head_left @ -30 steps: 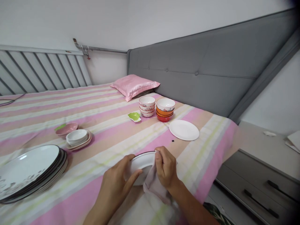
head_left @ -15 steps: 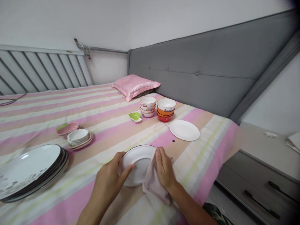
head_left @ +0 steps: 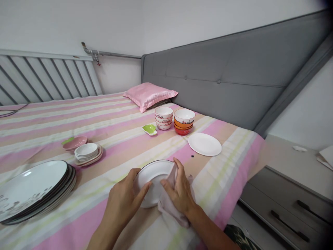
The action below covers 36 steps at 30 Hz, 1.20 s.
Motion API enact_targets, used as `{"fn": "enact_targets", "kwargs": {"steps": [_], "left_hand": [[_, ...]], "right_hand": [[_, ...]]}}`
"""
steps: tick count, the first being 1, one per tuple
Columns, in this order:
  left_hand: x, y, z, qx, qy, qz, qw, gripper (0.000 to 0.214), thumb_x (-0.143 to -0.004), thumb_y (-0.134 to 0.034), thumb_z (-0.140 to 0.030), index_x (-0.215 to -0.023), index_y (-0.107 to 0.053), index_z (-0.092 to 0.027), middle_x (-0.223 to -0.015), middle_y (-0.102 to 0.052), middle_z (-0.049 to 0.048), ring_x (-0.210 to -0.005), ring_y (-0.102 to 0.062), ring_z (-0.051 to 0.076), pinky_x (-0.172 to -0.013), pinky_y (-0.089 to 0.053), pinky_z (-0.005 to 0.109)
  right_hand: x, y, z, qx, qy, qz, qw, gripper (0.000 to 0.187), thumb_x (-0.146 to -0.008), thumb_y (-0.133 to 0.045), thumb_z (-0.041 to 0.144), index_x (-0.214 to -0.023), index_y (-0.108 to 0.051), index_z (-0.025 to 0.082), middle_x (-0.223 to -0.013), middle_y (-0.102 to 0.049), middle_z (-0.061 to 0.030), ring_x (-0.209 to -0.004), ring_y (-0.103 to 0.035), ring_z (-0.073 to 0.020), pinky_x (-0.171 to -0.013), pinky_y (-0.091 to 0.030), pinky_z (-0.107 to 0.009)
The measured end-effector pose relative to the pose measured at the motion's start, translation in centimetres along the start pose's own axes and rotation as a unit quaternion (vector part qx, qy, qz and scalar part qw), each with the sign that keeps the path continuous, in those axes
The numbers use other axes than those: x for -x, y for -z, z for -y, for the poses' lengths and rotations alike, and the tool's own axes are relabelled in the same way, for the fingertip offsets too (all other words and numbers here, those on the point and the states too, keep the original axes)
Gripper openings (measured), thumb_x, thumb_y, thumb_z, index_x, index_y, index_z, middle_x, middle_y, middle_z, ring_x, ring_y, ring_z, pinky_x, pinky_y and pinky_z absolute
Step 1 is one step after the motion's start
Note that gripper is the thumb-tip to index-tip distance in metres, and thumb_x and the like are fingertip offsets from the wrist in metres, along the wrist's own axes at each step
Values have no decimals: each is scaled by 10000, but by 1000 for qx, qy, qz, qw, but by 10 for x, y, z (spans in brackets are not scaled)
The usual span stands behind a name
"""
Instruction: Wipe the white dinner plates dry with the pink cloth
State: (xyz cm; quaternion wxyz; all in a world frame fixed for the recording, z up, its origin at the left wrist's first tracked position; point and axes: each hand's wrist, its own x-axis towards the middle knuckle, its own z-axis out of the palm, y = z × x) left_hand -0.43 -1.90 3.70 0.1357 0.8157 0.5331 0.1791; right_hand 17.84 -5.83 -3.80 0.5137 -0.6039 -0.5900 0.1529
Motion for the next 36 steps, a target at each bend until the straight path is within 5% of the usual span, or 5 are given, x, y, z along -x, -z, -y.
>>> {"fn": "enact_targets", "kwargs": {"steps": [12, 17, 22, 28, 36], "left_hand": [[-2, 1, -4, -23, 12, 2, 1000, 372, -837, -434, -527, -1067, -470, -237, -796, -658, 17, -704, -627, 246, -597, -395, 299], [0, 1, -4, -25, 16, 3, 1000, 384, -833, -436, -529, -1076, -469, -233, -778, -653, 13, -687, -623, 240, -593, -393, 298], [0, 1, -4, -17, 14, 4, 1000, 379, -837, -437, -518, -1085, -468, -232, -793, -658, 16, -687, -626, 237, -592, -399, 297], [2, 1, -10, -6, 5, -8, 1000, 374, -840, -447, -511, -1081, -475, -225, -775, -665, 17, -663, -628, 231, -577, -408, 294], [9, -7, -16, 25, -61, -43, 997, 341, -850, -469, -496, -1068, -474, -234, -832, -691, 13, -638, -656, 200, -592, -463, 283]], "right_hand": [[-1, 5, -1, -99, 20, -15, 995, 659, -674, -421, 63, -1294, -252, 208, -1359, -392, -89, -1245, -389, -203, -1054, -288, -408], [-5, 6, -7, -171, -24, -66, 983, 374, -755, -356, 99, -1106, -387, 224, -1261, -522, -72, -1160, -485, -188, -978, -358, -390], [-13, 14, -9, -122, -59, -140, 981, 235, -852, -353, 198, -1004, -531, 193, -1083, -595, -69, -1031, -537, -186, -903, -402, -353], [-16, 18, -1, -73, 2, -221, 972, 157, -852, -420, 217, -899, -566, 181, -893, -572, -44, -843, -545, -170, -768, -447, -317], [-5, 15, 20, -39, 175, -146, 973, 314, -809, -434, 69, -1034, -603, 206, -932, -608, -64, -890, -574, -183, -760, -498, -337]]}}
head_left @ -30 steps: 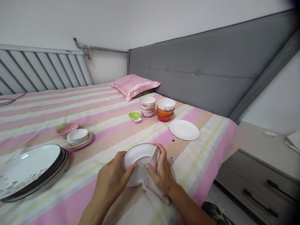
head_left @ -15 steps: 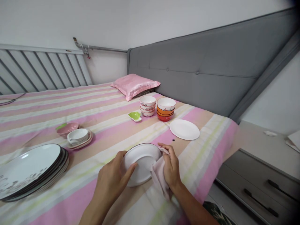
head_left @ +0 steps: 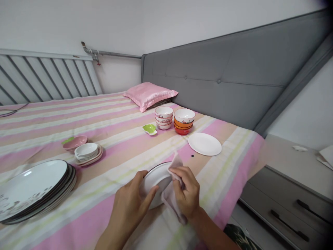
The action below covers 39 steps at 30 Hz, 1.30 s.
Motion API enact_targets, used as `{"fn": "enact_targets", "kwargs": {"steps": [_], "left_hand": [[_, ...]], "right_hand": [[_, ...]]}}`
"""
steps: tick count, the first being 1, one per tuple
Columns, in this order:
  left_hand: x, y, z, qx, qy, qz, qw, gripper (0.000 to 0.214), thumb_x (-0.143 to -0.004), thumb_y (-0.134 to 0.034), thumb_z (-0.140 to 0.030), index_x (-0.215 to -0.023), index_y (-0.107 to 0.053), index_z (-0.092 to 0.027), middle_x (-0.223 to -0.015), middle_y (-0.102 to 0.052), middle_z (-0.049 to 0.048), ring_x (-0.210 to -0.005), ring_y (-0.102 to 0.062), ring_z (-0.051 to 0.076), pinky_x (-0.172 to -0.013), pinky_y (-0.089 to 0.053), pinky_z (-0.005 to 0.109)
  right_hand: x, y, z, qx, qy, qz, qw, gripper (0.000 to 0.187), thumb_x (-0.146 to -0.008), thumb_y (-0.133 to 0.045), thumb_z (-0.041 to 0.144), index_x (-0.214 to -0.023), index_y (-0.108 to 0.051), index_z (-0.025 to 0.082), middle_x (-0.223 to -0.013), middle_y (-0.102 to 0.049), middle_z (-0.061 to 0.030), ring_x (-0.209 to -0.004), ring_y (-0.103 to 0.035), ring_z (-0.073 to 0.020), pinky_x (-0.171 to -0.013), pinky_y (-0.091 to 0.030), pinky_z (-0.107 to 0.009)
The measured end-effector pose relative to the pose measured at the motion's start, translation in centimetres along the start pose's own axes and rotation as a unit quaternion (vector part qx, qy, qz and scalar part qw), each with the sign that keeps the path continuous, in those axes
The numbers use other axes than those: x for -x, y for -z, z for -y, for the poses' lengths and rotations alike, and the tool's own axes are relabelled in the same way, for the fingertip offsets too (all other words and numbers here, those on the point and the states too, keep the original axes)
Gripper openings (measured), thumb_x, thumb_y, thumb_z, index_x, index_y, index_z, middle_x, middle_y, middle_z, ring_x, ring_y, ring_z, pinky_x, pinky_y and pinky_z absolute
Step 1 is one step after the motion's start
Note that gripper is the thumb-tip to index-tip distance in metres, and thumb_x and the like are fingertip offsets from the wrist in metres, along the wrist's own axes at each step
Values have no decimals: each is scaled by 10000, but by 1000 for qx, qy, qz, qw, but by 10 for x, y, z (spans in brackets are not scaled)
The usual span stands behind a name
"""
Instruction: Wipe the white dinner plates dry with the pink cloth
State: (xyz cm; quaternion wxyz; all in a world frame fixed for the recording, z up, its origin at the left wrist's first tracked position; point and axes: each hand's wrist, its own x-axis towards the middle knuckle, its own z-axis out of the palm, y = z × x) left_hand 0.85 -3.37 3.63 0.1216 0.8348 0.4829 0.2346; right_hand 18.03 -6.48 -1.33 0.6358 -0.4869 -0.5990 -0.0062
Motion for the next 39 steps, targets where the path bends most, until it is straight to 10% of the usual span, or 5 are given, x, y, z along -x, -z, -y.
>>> {"fn": "enact_targets", "kwargs": {"steps": [12, 31, 39], "left_hand": [[3, -3, -3, -4, -47, -25, 999, 300, -854, -495, -439, -1073, -464, -236, -872, -692, 9, -682, -669, 189, -583, -480, 263], [4, -4, -4, 11, -49, -7, 999, 448, -810, -549, -437, -1186, -437, -220, -1027, -695, 58, -824, -684, 244, -644, -526, 303], [10, -12, -12, 60, -66, 27, 996, 464, -834, -536, -404, -1245, -413, -225, -1023, -702, 59, -775, -694, 222, -653, -534, 287]], "right_hand": [[-10, 8, 11, 68, 69, 42, 994, 283, -772, -440, 85, -944, -630, 204, -1270, -503, -84, -1160, -482, -252, -927, -443, -460], [-12, 9, -20, 44, -143, -2, 989, 149, -847, -493, 206, -914, -624, 180, -854, -623, -51, -739, -576, -148, -648, -477, -265], [-18, 13, 0, 36, -47, -5, 998, 186, -842, -470, 139, -938, -619, 195, -878, -619, -60, -850, -594, -171, -760, -507, -312]]}}
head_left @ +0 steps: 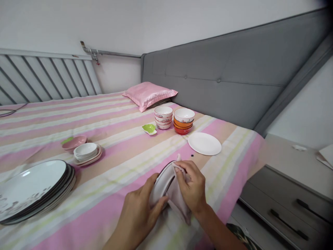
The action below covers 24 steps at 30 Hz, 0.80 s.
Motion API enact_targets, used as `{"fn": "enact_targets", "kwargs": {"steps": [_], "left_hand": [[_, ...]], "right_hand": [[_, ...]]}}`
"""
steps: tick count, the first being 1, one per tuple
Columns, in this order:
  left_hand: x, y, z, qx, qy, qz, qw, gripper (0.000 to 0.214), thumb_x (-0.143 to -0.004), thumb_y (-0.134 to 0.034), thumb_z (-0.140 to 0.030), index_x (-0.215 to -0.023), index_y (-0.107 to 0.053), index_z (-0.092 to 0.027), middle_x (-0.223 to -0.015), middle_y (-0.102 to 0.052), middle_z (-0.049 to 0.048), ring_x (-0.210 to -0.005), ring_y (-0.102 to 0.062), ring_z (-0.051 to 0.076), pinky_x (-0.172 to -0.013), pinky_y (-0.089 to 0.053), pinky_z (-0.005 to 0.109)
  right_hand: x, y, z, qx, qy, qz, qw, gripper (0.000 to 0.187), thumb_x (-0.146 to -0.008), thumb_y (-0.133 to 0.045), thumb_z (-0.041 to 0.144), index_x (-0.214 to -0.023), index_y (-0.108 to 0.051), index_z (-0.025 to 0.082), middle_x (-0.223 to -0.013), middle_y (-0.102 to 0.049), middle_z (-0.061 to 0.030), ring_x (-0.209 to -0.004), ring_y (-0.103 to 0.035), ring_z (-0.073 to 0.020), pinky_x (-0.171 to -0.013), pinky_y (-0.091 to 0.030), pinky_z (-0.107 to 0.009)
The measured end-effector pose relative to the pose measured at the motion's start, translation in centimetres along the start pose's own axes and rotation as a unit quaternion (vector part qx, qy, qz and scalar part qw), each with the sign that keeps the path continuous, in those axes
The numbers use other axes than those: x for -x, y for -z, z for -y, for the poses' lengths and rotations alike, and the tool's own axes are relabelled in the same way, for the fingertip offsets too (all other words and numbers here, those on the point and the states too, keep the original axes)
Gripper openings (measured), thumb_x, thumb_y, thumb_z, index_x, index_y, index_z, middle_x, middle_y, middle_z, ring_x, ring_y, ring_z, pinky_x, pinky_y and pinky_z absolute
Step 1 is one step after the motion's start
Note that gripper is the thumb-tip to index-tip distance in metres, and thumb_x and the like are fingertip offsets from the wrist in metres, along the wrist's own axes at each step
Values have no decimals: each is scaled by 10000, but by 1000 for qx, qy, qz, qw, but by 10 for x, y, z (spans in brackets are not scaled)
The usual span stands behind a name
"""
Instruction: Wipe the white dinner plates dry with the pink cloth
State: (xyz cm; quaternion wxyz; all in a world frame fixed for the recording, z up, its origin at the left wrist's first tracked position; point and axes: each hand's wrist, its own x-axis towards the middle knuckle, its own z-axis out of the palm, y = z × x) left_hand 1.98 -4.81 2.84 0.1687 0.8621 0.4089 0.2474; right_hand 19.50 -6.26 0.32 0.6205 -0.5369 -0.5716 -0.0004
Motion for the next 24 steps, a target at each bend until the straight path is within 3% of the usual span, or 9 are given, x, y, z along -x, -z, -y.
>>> {"fn": "enact_targets", "kwargs": {"steps": [8, 12, 21, 24], "left_hand": [[-1, -1, 3, -3, -6, -12, 1000, 470, -831, -517, -334, -1268, -402, -205, -866, -725, 39, -679, -692, 208, -558, -513, 262], [0, -2, 5, -14, -21, -15, 1000, 489, -827, -511, -287, -1288, -374, -203, -890, -721, 41, -668, -691, 201, -549, -509, 255], [-1, -2, 2, -33, -12, -11, 999, 470, -845, -525, -414, -1253, -421, -204, -1000, -709, 77, -735, -696, 224, -612, -525, 277], [-1, -2, 2, -40, -7, -6, 999, 484, -850, -512, -438, -1258, -421, -194, -989, -711, 81, -717, -696, 221, -609, -523, 275]], "right_hand": [[13, -4, 28, -2, 121, 82, 989, 322, -815, -473, 55, -1055, -610, 220, -912, -602, -60, -852, -584, -162, -730, -531, -306], [16, -7, 29, -12, 133, 85, 987, 303, -805, -529, 62, -1044, -622, 222, -909, -599, -56, -842, -585, -161, -720, -533, -300], [-3, -4, 11, -22, -12, -9, 1000, 151, -838, -539, 153, -923, -655, 198, -883, -604, -55, -860, -591, -157, -793, -499, -290], [-2, -5, -3, -24, -84, -14, 996, 131, -847, -532, 224, -911, -640, 186, -882, -614, -55, -827, -585, -162, -736, -487, -279]]}}
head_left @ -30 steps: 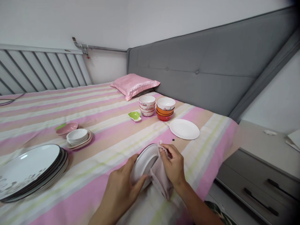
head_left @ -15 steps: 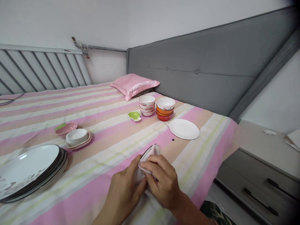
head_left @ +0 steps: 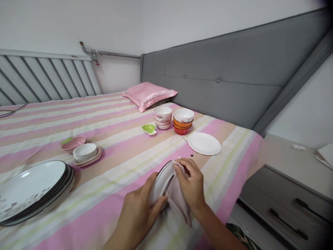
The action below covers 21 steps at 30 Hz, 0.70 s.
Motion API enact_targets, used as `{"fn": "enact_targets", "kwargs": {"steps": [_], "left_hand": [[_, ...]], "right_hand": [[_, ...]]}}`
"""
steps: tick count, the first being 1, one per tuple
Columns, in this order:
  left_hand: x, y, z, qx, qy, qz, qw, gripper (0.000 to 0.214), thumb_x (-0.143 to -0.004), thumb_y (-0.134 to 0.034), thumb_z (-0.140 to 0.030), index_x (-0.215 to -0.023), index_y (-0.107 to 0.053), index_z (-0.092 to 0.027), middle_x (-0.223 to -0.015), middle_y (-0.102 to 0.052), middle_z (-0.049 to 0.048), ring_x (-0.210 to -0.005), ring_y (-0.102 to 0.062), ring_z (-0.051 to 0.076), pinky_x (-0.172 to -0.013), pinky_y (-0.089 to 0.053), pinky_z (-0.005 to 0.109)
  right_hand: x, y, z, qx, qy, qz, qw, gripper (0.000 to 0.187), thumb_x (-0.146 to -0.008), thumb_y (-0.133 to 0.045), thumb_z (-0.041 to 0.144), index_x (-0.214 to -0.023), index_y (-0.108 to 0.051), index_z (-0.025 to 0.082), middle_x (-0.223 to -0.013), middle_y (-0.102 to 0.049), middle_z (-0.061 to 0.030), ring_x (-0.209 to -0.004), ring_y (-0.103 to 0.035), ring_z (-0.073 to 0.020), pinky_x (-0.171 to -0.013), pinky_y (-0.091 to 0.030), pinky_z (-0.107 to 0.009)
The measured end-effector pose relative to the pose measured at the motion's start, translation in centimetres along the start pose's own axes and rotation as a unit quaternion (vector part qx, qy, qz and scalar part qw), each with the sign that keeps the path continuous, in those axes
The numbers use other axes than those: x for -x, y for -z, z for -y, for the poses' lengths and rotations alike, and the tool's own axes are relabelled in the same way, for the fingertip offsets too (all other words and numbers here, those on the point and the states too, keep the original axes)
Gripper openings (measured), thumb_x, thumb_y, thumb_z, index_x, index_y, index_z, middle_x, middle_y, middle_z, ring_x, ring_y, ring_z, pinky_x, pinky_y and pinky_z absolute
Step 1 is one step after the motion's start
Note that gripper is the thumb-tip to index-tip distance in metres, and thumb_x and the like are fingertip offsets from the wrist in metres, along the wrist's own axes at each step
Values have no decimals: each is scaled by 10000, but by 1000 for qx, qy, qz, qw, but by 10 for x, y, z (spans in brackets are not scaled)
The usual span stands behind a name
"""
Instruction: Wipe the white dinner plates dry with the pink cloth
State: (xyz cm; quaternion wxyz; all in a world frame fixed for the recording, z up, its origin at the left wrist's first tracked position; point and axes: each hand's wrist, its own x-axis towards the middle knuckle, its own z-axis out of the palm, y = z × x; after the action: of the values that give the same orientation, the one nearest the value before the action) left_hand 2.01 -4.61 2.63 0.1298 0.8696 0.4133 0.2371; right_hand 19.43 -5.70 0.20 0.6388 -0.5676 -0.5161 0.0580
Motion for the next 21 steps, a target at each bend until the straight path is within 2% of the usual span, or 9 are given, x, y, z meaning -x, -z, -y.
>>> {"fn": "enact_targets", "kwargs": {"steps": [6, 9, 12, 16, 21], "left_hand": [[-1, 1, 0, 5, 12, 3, 1000, 491, -851, -496, -453, -1261, -421, -194, -941, -721, 69, -676, -693, 205, -601, -511, 264], [-1, 1, 0, 9, 13, 6, 1000, 491, -848, -498, -456, -1258, -426, -197, -928, -721, 66, -683, -692, 206, -610, -507, 263], [-1, 1, 0, 18, 21, 17, 999, 498, -848, -504, -447, -1269, -415, -196, -904, -723, 60, -646, -684, 199, -607, -501, 263], [-1, 3, 0, 18, 42, 28, 999, 519, -835, -530, -429, -1274, -408, -181, -865, -722, 50, -629, -680, 206, -545, -481, 256], [-2, 5, 4, 10, 49, 19, 999, 521, -831, -519, -388, -1282, -403, -155, -728, -708, 27, -566, -663, 212, -493, -451, 257]], "right_hand": [[3, -3, -24, -11, -147, 27, 989, 218, -843, -518, 350, -900, -610, 160, -805, -630, -41, -689, -561, -151, -638, -456, -260], [4, -3, -25, -32, -155, 29, 987, 213, -843, -519, 353, -894, -606, 165, -802, -628, -36, -704, -565, -154, -645, -458, -262], [5, -3, -17, -41, -101, 26, 994, 163, -846, -529, 306, -906, -611, 178, -852, -624, -42, -769, -576, -158, -670, -461, -262], [8, -3, 1, -46, 14, 40, 998, 109, -844, -527, 193, -905, -617, 193, -873, -611, -40, -829, -578, -152, -735, -470, -274], [18, -5, 18, -34, 137, 90, 986, 190, -796, -535, 91, -941, -624, 175, -875, -584, -61, -835, -571, -155, -731, -489, -281]]}}
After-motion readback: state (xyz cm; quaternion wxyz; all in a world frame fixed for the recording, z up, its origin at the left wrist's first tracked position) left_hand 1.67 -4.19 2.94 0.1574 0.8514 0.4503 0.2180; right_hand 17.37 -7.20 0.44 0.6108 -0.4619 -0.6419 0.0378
